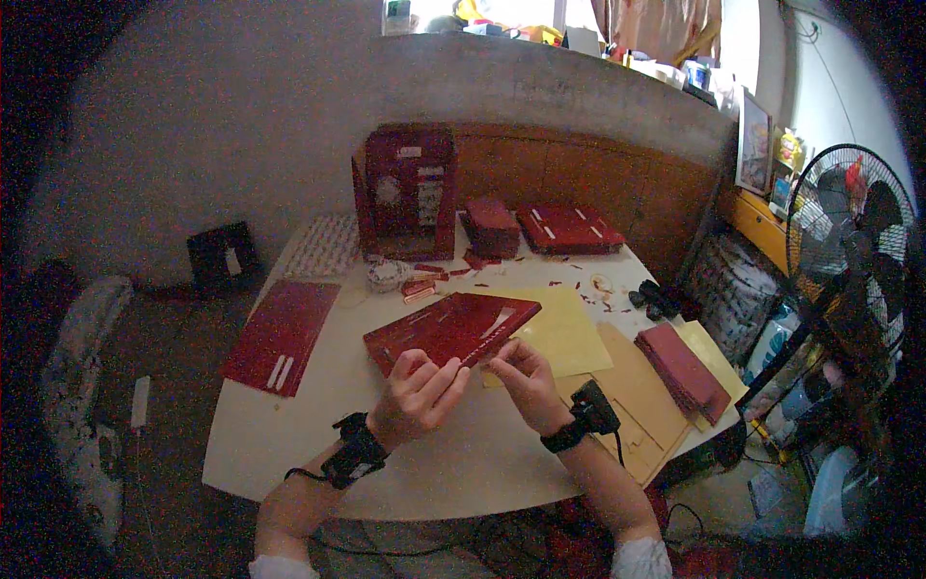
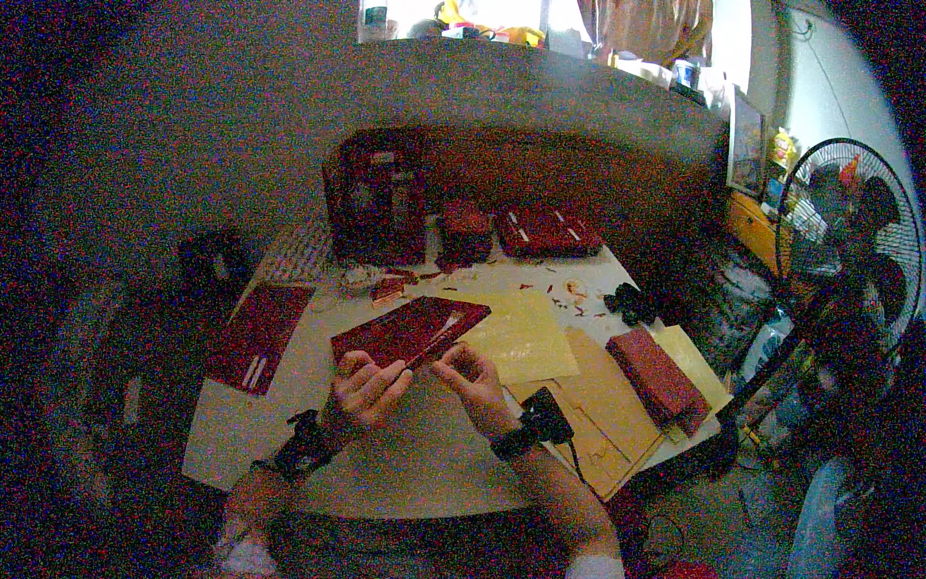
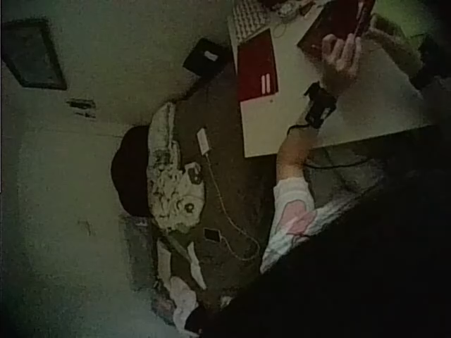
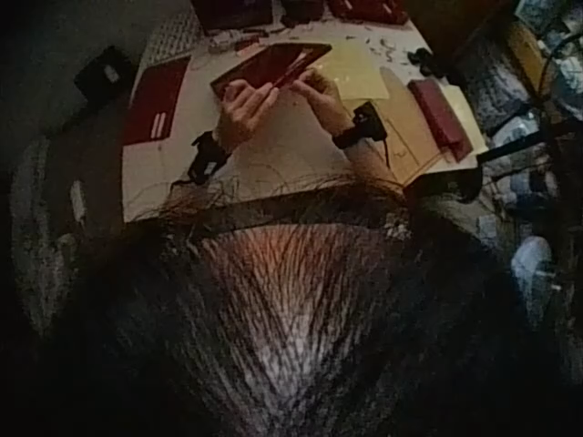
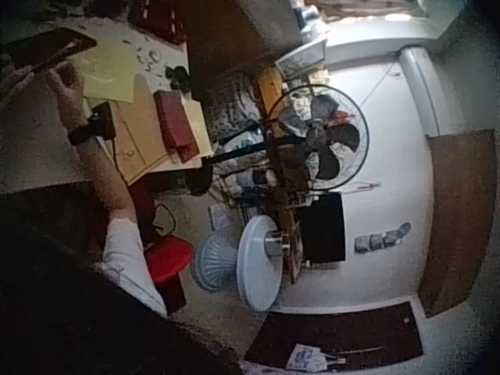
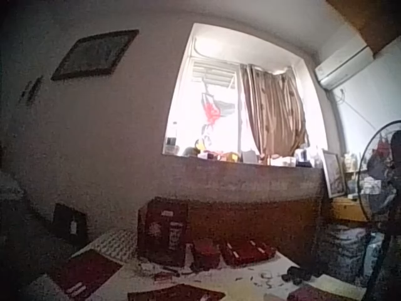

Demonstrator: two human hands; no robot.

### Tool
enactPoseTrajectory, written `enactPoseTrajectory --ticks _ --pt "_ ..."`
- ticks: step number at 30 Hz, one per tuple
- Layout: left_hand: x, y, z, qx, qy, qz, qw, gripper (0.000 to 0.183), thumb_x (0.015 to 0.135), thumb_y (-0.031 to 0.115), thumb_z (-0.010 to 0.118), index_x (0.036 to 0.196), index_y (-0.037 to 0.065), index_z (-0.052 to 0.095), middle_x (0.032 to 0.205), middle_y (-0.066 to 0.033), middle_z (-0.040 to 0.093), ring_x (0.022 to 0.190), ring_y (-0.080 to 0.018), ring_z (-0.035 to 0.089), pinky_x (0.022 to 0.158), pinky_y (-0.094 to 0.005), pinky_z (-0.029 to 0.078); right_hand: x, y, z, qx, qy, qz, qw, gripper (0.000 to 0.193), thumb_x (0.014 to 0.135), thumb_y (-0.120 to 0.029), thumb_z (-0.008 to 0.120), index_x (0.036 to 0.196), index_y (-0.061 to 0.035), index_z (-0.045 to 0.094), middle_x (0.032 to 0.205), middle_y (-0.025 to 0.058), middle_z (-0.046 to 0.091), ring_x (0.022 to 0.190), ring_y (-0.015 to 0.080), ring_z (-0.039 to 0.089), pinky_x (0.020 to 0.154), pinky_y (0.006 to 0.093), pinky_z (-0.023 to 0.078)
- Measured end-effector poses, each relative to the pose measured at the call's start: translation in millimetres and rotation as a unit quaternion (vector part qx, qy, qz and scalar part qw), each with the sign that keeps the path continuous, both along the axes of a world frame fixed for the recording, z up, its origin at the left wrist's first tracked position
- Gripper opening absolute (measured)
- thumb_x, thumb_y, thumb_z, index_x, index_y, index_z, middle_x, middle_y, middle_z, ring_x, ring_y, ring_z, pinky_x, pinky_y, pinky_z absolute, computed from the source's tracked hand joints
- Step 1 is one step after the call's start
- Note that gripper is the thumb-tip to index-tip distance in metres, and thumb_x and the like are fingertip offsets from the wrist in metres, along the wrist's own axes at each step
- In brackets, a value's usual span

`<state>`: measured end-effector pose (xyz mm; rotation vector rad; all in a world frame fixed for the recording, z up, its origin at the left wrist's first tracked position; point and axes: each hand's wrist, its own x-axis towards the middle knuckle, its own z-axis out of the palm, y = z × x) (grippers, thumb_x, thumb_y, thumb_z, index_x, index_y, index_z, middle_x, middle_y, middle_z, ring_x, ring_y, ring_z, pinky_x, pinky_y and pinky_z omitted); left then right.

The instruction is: Assembling a cardboard gift box by folding edges and securing tabs.

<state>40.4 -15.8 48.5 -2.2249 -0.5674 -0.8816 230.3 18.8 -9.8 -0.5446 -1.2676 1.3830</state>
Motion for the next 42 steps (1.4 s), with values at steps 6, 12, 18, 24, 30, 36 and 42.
enactPoseTrajectory --ticks 6,12,18,24,30,36,42 --pt "-1 0 -2 -0.001 -0.001 0.001 1.0 0.024 0.066 0.005 0.061 0.089 -0.002 0.064 0.088 -0.0115 0.062 0.062 -0.0143 0.053 0.07 -0.0339 0.043 -1 -5 6 -0.017 0.01 0.007 1.0 0.007 0.085 -0.007 0.059 0.084 -0.0066 0.052 0.086 0.0004 0.059 0.08 0.0069 0.054 0.074 0.0219 0.043" --pt "-2 1 -4 0.002 -0.001 0.004 1.0 0.025 0.066 0.005 0.061 0.09 -0.002 0.064 0.089 -0.0116 0.062 0.062 -0.0145 0.053 0.071 -0.0351 0.042 -1 -2 3 -0.011 0.015 0.026 0.999 0.007 0.085 -0.007 0.059 0.082 -0.0064 0.052 0.086 0.0013 0.059 0.083 0.0083 0.055 0.078 0.0235 0.043" --pt "-2 -1 -2 0.005 0.006 0.009 1.0 0.024 0.067 0.006 0.061 0.089 -0.001 0.064 0.089 -0.0111 0.062 0.062 -0.0145 0.053 0.071 -0.035 0.042 -2 1 -1 -0.002 0.002 0.017 1.0 0.007 0.085 -0.006 0.058 0.083 -0.006 0.052 0.09 0.0026 0.059 0.085 0.0103 0.055 0.082 0.0262 0.043" --pt "-1 -1 0 0.007 0.006 0.013 1.0 0.022 0.068 0.006 0.06 0.088 0.0 0.064 0.088 -0.0106 0.063 0.061 -0.0142 0.053 0.072 -0.0348 0.042 -2 3 -4 -0.019 -0.007 0.013 1.0 0.007 0.085 -0.006 0.058 0.084 -0.0063 0.051 0.092 0.0035 0.059 0.086 0.0114 0.055 0.083 0.0272 0.043" --pt "-1 -2 -1 0.008 0.008 0.017 1.0 0.02 0.069 0.006 0.06 0.087 0.0 0.064 0.087 -0.0103 0.063 0.06 -0.014 0.053 0.073 -0.0353 0.042 -3 3 -3 -0.022 0.022 0.021 0.999 0.008 0.085 -0.007 0.058 0.083 -0.0067 0.05 0.092 0.0036 0.059 0.085 0.0109 0.055 0.08 0.0261 0.043" --pt "0 -2 0 0.013 0.011 0.017 1.0 0.019 0.069 0.006 0.06 0.088 0.0 0.063 0.087 -0.0105 0.063 0.06 -0.0138 0.053 0.074 -0.0354 0.042 -3 1 0 -0.036 0.011 0.017 0.999 0.009 0.085 -0.009 0.059 0.082 -0.007 0.05 0.091 0.0037 0.06 0.083 0.0103 0.054 0.079 0.0261 0.043" --pt "-1 -3 -3 0.01 0.011 0.017 1.0 0.019 0.07 0.007 0.06 0.088 0.001 0.063 0.088 -0.0106 0.063 0.061 -0.0137 0.053 0.074 -0.036 0.041 -5 1 -1 -0.031 0.02 0.007 0.999 0.01 0.085 -0.009 0.058 0.08 -0.007 0.05 0.091 0.0037 0.06 0.084 0.0103 0.054 0.08 0.0262 0.043"
